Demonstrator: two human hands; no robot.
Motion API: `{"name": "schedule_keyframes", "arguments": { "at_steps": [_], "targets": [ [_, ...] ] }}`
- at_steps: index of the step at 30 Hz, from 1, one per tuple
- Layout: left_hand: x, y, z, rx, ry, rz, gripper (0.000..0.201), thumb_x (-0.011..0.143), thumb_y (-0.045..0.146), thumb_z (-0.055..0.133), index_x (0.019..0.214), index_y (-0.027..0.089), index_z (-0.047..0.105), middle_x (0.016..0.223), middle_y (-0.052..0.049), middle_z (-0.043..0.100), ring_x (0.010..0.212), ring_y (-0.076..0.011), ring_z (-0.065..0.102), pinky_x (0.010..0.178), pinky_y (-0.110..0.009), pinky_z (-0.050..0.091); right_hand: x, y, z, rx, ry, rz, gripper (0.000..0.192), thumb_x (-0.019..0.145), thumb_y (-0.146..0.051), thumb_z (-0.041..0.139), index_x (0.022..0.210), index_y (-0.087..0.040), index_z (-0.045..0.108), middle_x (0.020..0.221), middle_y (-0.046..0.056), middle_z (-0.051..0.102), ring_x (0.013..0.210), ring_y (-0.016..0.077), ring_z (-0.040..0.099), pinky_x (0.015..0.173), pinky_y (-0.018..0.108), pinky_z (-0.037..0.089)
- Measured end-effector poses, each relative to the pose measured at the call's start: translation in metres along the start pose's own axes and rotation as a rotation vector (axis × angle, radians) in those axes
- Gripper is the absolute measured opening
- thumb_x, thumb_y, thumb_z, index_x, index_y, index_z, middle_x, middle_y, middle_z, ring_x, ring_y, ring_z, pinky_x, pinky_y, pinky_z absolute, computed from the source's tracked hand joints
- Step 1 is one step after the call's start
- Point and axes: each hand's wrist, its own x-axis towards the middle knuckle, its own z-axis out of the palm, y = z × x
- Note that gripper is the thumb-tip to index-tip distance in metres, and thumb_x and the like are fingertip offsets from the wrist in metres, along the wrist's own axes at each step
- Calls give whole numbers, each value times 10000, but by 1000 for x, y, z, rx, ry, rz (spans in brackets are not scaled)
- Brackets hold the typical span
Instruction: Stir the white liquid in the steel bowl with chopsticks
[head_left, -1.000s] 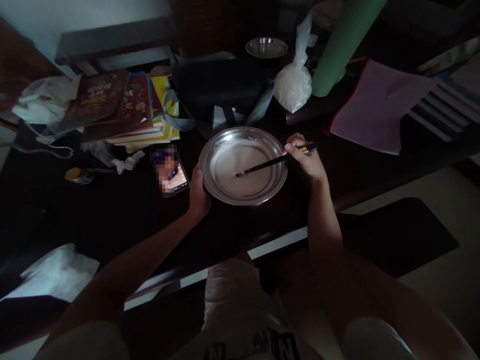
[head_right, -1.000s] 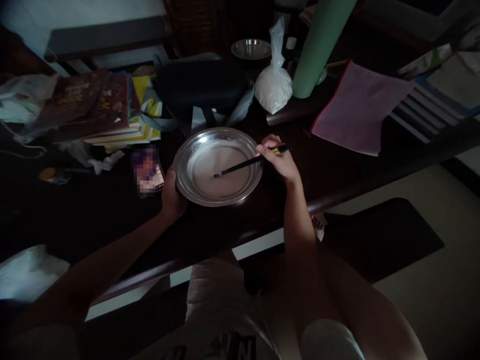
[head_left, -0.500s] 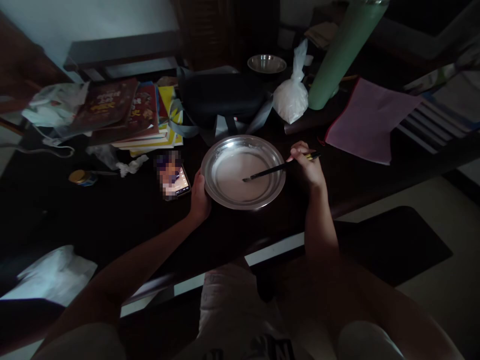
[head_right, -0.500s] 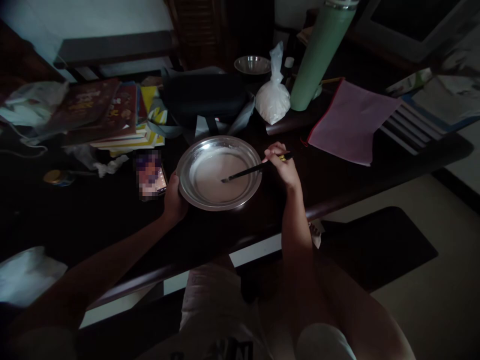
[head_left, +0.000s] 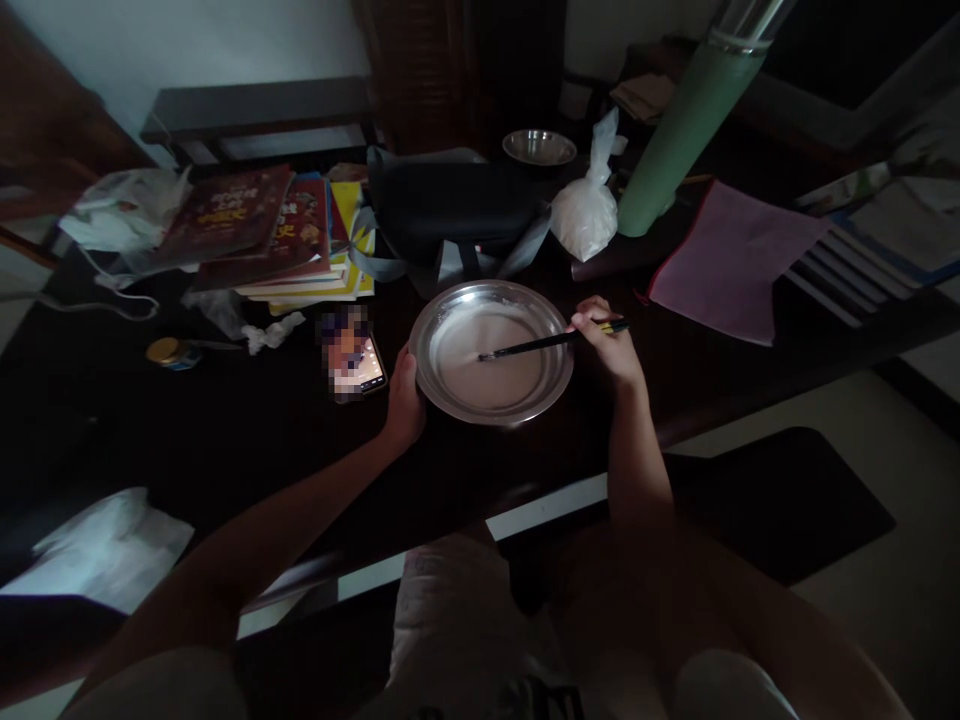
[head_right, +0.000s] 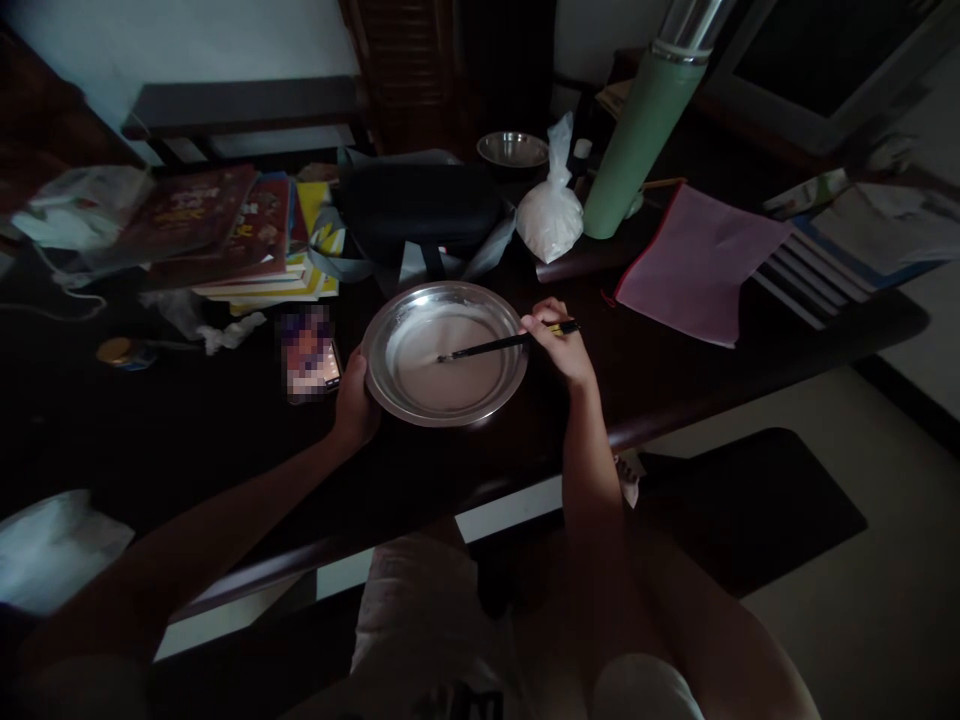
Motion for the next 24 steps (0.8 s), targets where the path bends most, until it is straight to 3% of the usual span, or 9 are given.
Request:
{"name": "schedule_keyframes", "arguments": {
  "at_steps": [3, 7, 10, 16, 21, 24],
  "targets": [
    [0, 2, -1, -1, 13, -11, 688, 1129, 870, 800, 1514, 306, 880, 1638, -118, 912, 1624, -380, 802, 1493, -574, 587, 0, -1, -1, 15, 38, 26, 729, 854, -1030, 914, 682, -330, 801, 953, 37, 688, 1119, 334, 697, 1255, 639, 549],
    [0, 3, -2, -4, 42, -44, 665, 1110, 866, 812, 1459, 307, 903, 1620, -112, 920, 1620, -378, 810, 1484, -575, 600, 0, -1, 1, 3, -23, 20, 665, 861, -984, 944, 738, -339, 841, 956, 35, 707, 1119, 338, 705, 1285, 672, 567],
    [1, 3, -3, 3, 34, -53, 653, 1123, 865, 791, 1456, 315, 904, 1624, -113, 918, 1630, -373, 805, 1484, -575, 602, 0, -1, 1, -6, 44, 40, 637, 891, -936, 951, 729, -335, 814, 954, 30, 713, 1118, 336, 718, 1321, 695, 565],
    [2, 3, -4, 16, 17, -39, 684, 1126, 879, 781, 1488, 310, 894, 1618, -119, 913, 1598, -373, 815, 1451, -562, 624, 1, 2, 2, 9, -39, -4, 733, 852, -1056, 902, 699, -345, 813, 932, 35, 689, 1088, 332, 708, 1220, 644, 590],
    [1, 4, -5, 33, -7, -5, 675, 1145, 883, 767, 1481, 315, 906, 1602, -106, 919, 1589, -359, 816, 1452, -527, 615, 1, 0, 3, 16, 47, 18, 778, 825, -1099, 887, 687, -340, 789, 929, 35, 680, 1096, 334, 700, 1204, 621, 571],
    [0, 3, -4, 39, -6, 9, 693, 1144, 899, 754, 1490, 317, 904, 1623, -107, 912, 1632, -366, 796, 1473, -535, 597, 0, -3, 4, 5, -28, 12, 823, 788, -1148, 866, 673, -338, 785, 914, 31, 654, 1099, 327, 673, 1169, 598, 556]
  ]
}}
